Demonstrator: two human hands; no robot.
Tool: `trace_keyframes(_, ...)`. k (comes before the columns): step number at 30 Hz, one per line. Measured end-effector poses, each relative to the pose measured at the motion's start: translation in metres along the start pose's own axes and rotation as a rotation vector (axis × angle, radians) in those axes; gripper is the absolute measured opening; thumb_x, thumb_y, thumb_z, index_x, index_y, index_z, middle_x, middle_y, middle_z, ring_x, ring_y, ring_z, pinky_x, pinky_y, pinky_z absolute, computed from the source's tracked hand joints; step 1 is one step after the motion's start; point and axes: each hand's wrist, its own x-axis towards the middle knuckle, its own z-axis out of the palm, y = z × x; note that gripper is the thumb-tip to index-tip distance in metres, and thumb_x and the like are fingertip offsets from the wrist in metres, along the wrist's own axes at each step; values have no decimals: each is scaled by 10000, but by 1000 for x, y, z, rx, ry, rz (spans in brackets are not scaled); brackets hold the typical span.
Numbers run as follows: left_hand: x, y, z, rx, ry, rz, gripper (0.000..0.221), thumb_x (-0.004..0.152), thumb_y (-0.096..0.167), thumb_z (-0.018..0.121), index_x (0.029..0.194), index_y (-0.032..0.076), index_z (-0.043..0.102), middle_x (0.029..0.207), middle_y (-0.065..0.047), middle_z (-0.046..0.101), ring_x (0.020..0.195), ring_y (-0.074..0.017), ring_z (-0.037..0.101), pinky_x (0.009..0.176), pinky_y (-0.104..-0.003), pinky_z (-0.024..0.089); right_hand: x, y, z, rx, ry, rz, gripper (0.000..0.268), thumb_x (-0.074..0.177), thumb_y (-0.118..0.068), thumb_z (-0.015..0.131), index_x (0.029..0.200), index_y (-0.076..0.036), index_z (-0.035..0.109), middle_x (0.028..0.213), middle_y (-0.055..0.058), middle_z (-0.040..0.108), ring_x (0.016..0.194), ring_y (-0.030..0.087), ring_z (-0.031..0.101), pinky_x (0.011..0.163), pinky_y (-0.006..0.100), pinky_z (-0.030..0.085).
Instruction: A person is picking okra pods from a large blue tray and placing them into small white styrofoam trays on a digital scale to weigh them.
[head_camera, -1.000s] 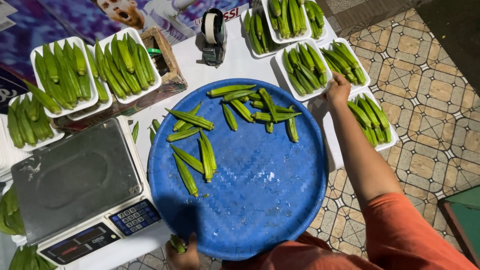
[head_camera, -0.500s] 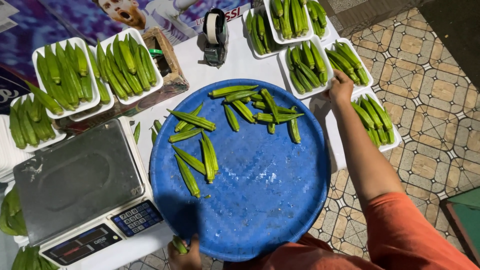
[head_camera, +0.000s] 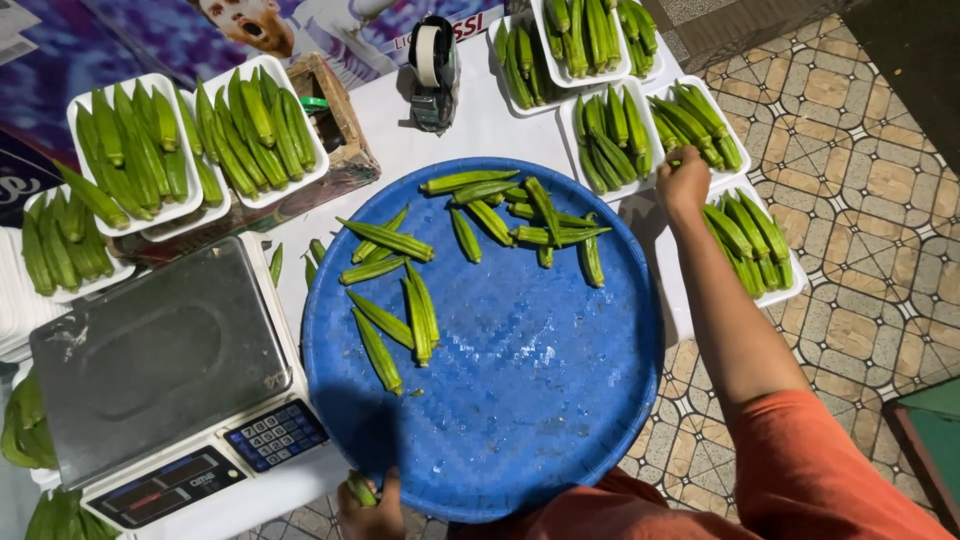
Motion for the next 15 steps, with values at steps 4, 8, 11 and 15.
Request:
trace_keyframes(4, -15, 26, -23, -47, -120, -138, 490, 739, 351, 882, 1144, 140, 706, 1035, -97, 725, 886, -302, 672, 794, -433, 509, 20, 30, 11, -48, 61, -98, 161, 870, -115, 640, 988, -128, 749, 792, 163, 730, 691, 329, 695, 636, 461, 541)
trace_keyframes(8, -5, 11, -32, -47, -94, 30, 446, 717, 459, 856, 1010, 152, 719, 1000, -23, 752, 963, -259, 690, 887, -370, 485, 24, 39, 19, -38, 168, -301, 272, 855, -171, 751, 1104, -112, 658, 1022, 183, 547, 820, 346, 612, 854, 445, 508)
trace_keyframes(11, -1, 24, -63, -137, -52, 63, 405, 758, 418, 829, 969, 95, 707, 966, -86, 747, 922, -296, 675, 863, -397, 486, -2, 17, 18, 28, 195, -459, 276, 826, -133, 779, 1023, -82, 592, 981, 139, 573, 871, 309, 580, 813, 428, 482)
trace_keyframes(15, 46, -3, -58, -277, 46, 299, 341, 845, 341, 814, 860, 77, 599, 790, -82, 698, 734, -255, 618, 748, -391, 480, -64, -16, 21, 73, 71, -565, 57, 926, -93, 656, 903, -99, 604, 813, 87, 637, 725, 226, 620, 655, 367, 500)
